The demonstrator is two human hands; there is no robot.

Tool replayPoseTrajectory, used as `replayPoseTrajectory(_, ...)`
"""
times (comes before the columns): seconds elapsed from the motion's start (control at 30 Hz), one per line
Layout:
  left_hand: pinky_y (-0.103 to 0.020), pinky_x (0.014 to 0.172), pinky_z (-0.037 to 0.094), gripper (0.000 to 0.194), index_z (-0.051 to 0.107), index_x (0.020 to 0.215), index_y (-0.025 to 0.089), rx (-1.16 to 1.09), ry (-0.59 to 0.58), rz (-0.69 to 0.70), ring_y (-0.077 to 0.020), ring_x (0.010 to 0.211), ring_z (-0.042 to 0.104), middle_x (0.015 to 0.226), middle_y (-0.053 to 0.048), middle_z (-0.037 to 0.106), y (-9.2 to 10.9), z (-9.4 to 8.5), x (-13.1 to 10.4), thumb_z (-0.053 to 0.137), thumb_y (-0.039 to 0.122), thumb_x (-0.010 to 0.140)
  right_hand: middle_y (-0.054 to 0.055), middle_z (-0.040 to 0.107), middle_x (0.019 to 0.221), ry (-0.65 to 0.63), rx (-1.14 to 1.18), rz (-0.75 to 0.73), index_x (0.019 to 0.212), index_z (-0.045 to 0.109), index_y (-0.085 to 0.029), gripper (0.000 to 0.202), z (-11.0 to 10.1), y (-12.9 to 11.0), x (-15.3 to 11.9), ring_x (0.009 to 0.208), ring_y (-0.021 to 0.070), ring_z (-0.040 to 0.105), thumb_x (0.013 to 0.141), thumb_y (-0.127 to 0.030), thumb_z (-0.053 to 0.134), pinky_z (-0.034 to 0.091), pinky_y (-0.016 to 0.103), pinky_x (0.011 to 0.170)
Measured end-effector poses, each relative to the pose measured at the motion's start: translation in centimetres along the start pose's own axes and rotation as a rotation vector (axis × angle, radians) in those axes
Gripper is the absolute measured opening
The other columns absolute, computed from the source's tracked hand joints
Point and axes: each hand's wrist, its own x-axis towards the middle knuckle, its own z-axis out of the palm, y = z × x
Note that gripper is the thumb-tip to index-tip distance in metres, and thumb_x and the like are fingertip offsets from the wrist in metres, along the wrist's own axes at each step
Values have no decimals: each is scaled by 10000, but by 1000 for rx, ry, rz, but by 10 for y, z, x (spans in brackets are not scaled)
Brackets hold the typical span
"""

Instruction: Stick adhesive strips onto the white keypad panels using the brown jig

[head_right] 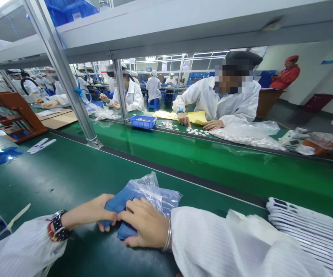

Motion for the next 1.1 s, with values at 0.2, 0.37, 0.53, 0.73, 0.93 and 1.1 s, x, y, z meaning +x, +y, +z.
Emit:
replayPoseTrajectory(0.2, -201, 426, 493, 542, 392, 1123, 155, 27, 27, -20, -108, 424, 569, 589, 50, 596, 3, 1, 2, 591, 171, 619, 52, 479, 972, -10, -145, 18, 996, 535, -216, 380, 9, -5, -1, 864, 208, 427, 745, -490, 612, 310, 341, 740)
replayPoseTrajectory(0.37, -149, 361, 423, 344, 465, 950, 140, 41, 0, 23, -72, 387, 524, 598, 38, 592, -5, 5, 2, 562, 181, 622, 41, 455, 977, 12, -126, 80, 932, 503, -211, 302, 14, -8, -3, 884, 200, 403, 734, -400, 630, 312, 347, 778)
replayPoseTrajectory(0.53, -143, 354, 395, 319, 498, 924, 139, 49, -66, 53, -64, 369, 504, 586, 46, 604, -13, -4, -3, 544, 154, 609, 20, 414, 924, -3, -79, 57, 932, 510, -222, 331, 14, -3, -4, 848, 183, 388, 710, -433, 636, 314, 333, 743)
replayPoseTrajectory(0.73, -129, 390, 378, 186, 563, 826, 144, 28, -118, 66, -54, 382, 503, 563, 55, 614, -18, -19, -10, 532, 162, 644, 27, 410, 904, -49, -105, -44, 958, 546, -215, 372, 9, 3, -7, 824, 182, 382, 717, -487, 622, 320, 336, 736)
replayPoseTrajectory(0.93, -125, 401, 385, 149, 589, 777, 127, -5, -144, 11, -43, 376, 494, 568, 39, 633, -16, -28, -14, 540, 142, 637, 31, 422, 898, -51, -107, -191, 952, 560, -208, 388, 8, 13, -10, 801, 172, 391, 708, -503, 622, 310, 329, 715)
replayPoseTrajectory(1.1, -134, 406, 414, 96, 617, 694, 119, -21, -176, -27, -48, 381, 505, 582, 11, 653, -15, -34, -15, 543, 130, 635, 28, 421, 873, -58, -135, -278, 937, 565, -206, 372, 4, 18, -9, 770, 166, 382, 691, -481, 611, 303, 317, 687)
